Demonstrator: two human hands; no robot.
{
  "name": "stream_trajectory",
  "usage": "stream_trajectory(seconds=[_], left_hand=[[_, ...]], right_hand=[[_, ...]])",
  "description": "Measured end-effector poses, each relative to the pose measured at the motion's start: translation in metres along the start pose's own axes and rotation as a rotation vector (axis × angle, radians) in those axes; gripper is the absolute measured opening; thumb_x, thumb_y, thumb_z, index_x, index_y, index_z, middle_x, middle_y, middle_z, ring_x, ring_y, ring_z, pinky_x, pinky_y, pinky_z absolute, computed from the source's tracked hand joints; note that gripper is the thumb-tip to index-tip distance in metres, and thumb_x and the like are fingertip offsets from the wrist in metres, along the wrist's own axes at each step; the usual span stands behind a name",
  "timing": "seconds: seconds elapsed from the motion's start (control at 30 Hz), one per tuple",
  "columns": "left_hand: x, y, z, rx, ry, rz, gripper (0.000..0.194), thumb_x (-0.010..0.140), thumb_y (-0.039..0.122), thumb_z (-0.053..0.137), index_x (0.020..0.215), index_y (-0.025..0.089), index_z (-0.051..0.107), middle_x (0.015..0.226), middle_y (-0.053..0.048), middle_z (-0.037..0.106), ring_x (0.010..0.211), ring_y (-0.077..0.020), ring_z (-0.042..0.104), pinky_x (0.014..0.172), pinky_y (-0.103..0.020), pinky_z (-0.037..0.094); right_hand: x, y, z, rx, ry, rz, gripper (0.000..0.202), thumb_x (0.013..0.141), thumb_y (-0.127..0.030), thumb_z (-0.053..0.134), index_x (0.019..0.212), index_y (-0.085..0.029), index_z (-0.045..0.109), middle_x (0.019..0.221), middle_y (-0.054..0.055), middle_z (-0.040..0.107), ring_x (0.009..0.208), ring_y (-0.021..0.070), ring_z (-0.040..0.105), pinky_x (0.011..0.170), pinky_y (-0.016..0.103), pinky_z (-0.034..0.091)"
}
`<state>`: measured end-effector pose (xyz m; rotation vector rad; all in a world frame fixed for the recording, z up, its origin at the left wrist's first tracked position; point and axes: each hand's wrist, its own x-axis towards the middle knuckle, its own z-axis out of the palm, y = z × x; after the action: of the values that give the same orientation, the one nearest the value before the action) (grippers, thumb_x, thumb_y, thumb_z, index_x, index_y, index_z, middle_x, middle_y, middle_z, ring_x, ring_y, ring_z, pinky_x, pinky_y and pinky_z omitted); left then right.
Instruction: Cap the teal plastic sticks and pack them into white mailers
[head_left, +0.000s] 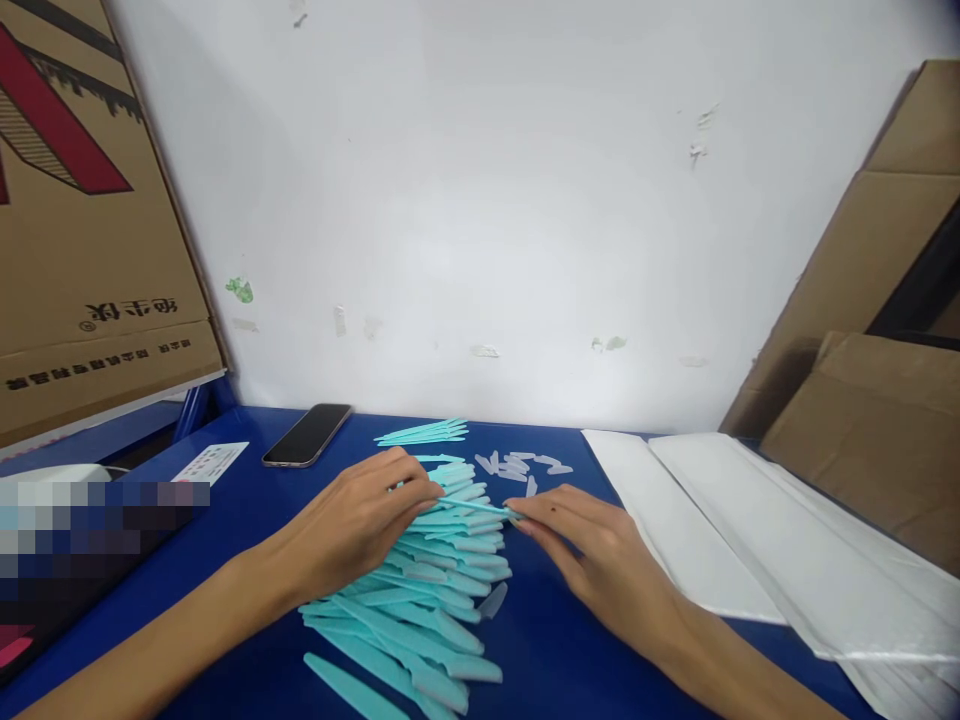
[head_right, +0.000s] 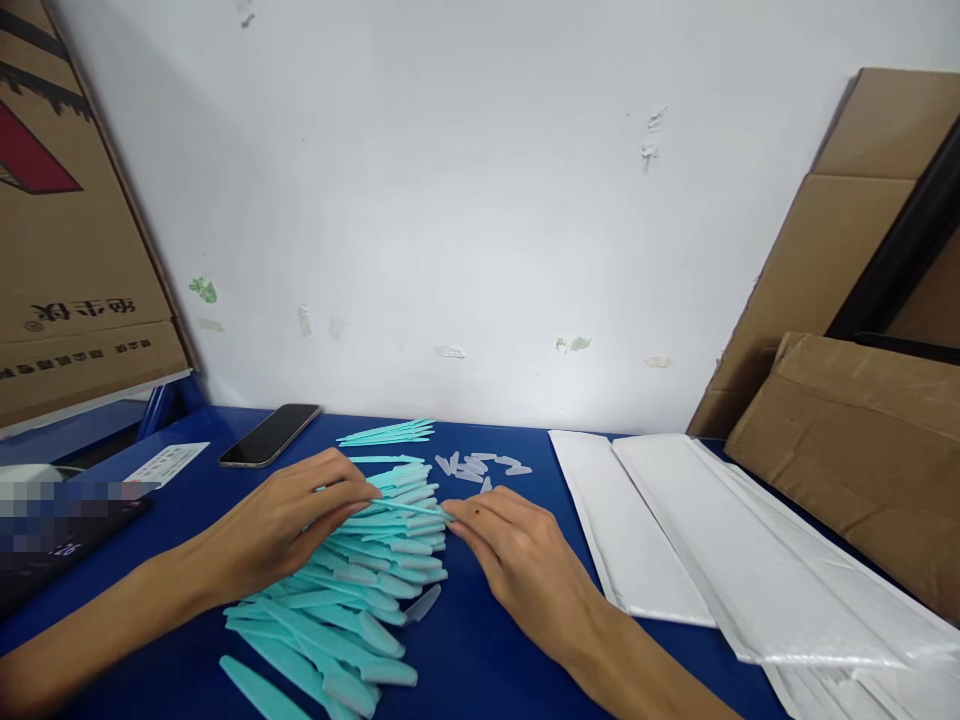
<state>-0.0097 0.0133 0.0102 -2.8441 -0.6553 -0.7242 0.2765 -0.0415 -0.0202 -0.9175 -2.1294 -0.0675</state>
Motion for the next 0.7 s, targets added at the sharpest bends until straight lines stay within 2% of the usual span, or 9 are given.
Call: stream_trajectory(seconds=[0.1, 0.17, 0.27, 0.37, 0.5, 0.7], left_hand=[[0.000, -0.002, 0.000, 0.035, 0.041, -0.044, 0.022, 0.104, 0.014, 0.042, 0.113, 0.021, 0.061, 0.102, -0.009, 0.060, 0.087, -0.0199, 0.051, 0.072, -0.032, 0.042], [-0.001, -0.006, -0.001, 0.040, 0.050, -0.076, 0.023, 0.104, 0.014, 0.042, 0.112, 0.021, 0.062, 0.102, -0.009, 0.059, 0.086, -0.0200, 0.050, 0.070, -0.031, 0.041], [-0.003, -0.011, -0.002, 0.000, 0.012, -0.096, 0.024, 0.104, 0.017, 0.043, 0.112, 0.021, 0.064, 0.098, -0.008, 0.059, 0.085, -0.0198, 0.050, 0.071, -0.032, 0.042], [-0.004, -0.011, -0.004, -0.049, -0.044, -0.119, 0.025, 0.105, 0.020, 0.042, 0.108, 0.021, 0.067, 0.096, -0.007, 0.061, 0.084, -0.0194, 0.051, 0.078, -0.035, 0.044], [-0.003, -0.008, -0.008, -0.110, -0.125, -0.163, 0.026, 0.105, 0.024, 0.041, 0.104, 0.020, 0.067, 0.096, -0.006, 0.063, 0.086, -0.0198, 0.054, 0.088, -0.038, 0.045], [-0.005, -0.020, -0.005, -0.085, -0.108, -0.243, 0.032, 0.107, 0.032, 0.036, 0.108, 0.020, 0.066, 0.103, -0.006, 0.066, 0.095, -0.0221, 0.056, 0.090, -0.039, 0.045]], right_hand=[[0.000, 0.004, -0.002, -0.059, -0.031, 0.036, 0.032, 0.104, -0.025, 0.051, 0.135, -0.024, 0.060, 0.103, 0.005, 0.078, 0.090, 0.0213, 0.073, 0.082, 0.037, 0.059], [0.000, 0.009, -0.006, -0.120, -0.046, 0.109, 0.035, 0.104, -0.028, 0.049, 0.139, -0.025, 0.056, 0.109, 0.006, 0.076, 0.098, 0.0234, 0.072, 0.089, 0.041, 0.058], [0.001, 0.019, -0.011, -0.203, -0.050, 0.233, 0.035, 0.105, -0.032, 0.046, 0.138, -0.026, 0.055, 0.122, 0.007, 0.072, 0.110, 0.0265, 0.069, 0.095, 0.047, 0.056], [0.001, 0.029, -0.013, -0.253, -0.053, 0.285, 0.034, 0.105, -0.031, 0.043, 0.135, -0.025, 0.057, 0.127, 0.008, 0.070, 0.114, 0.0281, 0.067, 0.098, 0.050, 0.054], [-0.003, 0.041, -0.009, -0.268, -0.133, 0.275, 0.035, 0.105, -0.027, 0.041, 0.133, -0.022, 0.061, 0.128, 0.010, 0.070, 0.118, 0.0290, 0.066, 0.100, 0.052, 0.054], [-0.009, 0.049, -0.004, -0.250, -0.268, 0.143, 0.042, 0.101, -0.015, 0.041, 0.138, -0.023, 0.059, 0.136, 0.006, 0.066, 0.128, 0.0260, 0.059, 0.106, 0.049, 0.050]])
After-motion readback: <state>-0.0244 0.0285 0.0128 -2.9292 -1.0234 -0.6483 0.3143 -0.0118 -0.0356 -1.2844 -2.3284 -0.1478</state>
